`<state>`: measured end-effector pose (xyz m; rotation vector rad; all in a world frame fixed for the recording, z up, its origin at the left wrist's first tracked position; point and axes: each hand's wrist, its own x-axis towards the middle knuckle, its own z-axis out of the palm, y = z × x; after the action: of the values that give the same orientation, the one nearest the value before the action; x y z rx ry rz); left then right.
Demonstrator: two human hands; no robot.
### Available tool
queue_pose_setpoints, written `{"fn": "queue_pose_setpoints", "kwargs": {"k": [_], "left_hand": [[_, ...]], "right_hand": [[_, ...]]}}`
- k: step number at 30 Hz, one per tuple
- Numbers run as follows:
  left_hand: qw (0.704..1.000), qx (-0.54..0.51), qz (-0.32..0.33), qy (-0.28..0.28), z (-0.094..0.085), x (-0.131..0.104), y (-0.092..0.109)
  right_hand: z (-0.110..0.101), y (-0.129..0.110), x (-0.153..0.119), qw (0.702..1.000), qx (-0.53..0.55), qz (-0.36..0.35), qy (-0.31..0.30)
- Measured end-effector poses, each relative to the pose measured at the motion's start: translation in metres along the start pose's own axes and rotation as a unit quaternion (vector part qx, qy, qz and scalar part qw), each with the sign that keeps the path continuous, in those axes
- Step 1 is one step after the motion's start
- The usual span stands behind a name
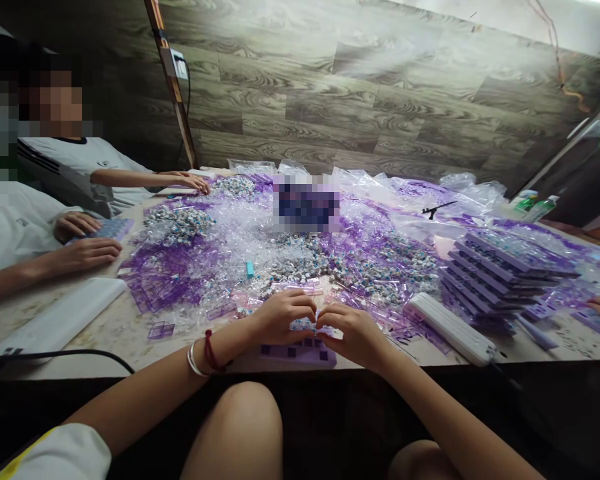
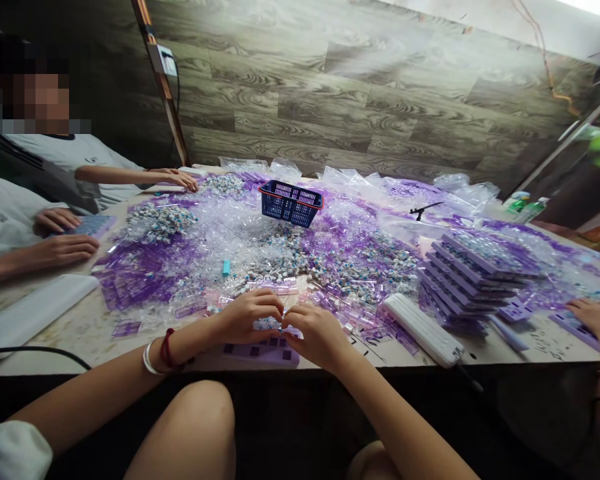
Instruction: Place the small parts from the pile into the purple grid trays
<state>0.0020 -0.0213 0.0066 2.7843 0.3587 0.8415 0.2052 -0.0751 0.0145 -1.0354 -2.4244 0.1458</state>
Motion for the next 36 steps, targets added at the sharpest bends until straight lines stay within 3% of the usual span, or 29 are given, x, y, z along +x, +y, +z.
{"fn": "queue_pose_setpoints", "kwargs": {"k": [16, 36], "left_hand": [[1.0, -0.005, -0.014, -0.023, 0.0017, 0.0026, 0.0033], [1.0, -0.015, -0.023, -0.007, 0.0022, 0.0005, 0.003]], "right_hand": [[0.005, 0.0036, -0.0003, 0.998, 0.037, -0.035, 0.025], [0.0028, 0.0035, 0.002, 0.998, 0.055, -0.023, 0.016]]}}
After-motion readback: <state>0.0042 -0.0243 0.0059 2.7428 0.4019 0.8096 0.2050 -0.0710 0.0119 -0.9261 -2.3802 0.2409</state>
